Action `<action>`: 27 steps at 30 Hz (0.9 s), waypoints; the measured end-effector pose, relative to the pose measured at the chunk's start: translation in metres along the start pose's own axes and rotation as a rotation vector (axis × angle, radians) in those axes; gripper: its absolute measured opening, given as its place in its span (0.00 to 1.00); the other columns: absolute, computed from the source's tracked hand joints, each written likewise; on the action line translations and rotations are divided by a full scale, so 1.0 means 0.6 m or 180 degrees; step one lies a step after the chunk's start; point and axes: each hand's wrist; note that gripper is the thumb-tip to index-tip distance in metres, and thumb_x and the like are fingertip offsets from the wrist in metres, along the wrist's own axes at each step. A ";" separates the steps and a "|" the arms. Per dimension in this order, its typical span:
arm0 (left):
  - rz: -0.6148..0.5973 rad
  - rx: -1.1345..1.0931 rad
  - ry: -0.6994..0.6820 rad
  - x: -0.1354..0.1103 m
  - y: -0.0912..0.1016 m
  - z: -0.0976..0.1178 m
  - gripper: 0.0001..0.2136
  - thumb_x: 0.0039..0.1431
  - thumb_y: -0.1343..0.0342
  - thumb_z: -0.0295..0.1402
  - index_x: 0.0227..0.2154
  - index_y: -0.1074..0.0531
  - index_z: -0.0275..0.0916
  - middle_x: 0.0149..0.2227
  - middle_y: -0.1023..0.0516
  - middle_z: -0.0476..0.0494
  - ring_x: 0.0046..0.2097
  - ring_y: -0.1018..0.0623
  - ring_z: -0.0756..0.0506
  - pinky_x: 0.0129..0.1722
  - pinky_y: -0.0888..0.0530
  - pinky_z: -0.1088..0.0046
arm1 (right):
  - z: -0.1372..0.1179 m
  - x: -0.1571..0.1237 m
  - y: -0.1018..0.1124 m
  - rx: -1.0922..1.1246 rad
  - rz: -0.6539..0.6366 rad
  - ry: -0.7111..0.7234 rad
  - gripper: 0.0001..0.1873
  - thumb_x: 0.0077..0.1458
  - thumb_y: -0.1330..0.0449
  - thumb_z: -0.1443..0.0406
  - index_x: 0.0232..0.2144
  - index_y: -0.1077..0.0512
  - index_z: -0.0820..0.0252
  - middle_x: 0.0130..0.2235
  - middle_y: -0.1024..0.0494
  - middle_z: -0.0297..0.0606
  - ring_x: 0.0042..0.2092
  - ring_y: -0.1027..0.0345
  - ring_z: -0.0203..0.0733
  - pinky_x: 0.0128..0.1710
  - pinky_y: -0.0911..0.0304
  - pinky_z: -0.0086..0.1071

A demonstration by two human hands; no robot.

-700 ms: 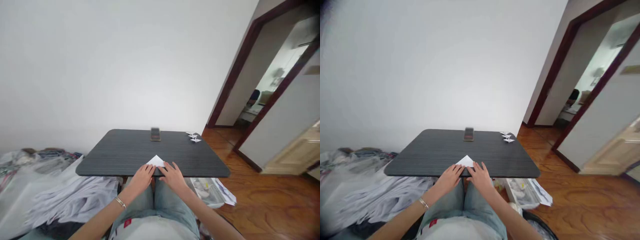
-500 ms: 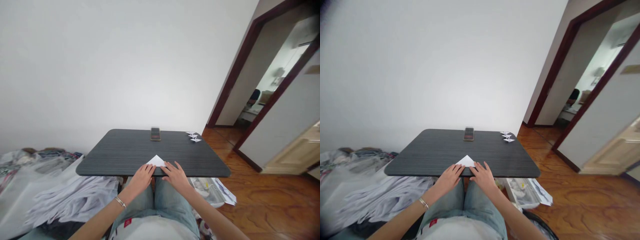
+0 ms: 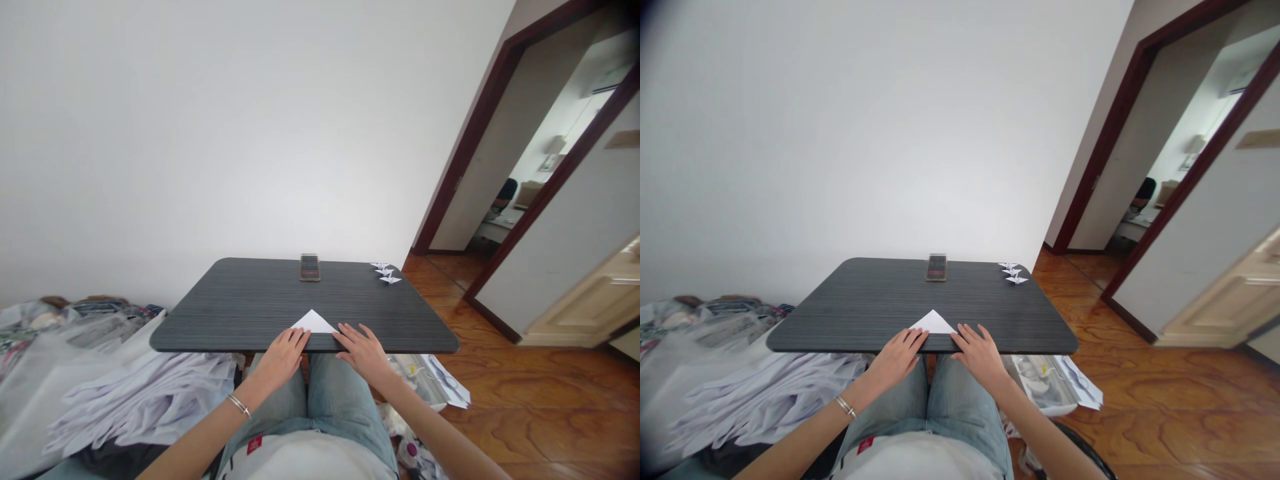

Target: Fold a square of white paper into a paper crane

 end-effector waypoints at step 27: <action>-0.0041 0.0263 -0.0077 0.004 0.000 0.002 0.24 0.57 0.53 0.27 0.57 0.47 0.37 0.50 0.34 0.38 0.50 0.35 0.41 0.52 0.38 0.62 | -0.056 0.040 -0.017 0.0215 0.0311 0.0269 0.21 0.58 0.46 0.58 0.52 0.35 0.58 0.54 0.31 0.45 0.56 0.40 0.46 0.54 0.46 0.43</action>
Point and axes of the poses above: each hand's wrist, its own x-axis towards the middle knuckle, its own y-axis out of the back of the hand, z = x × y
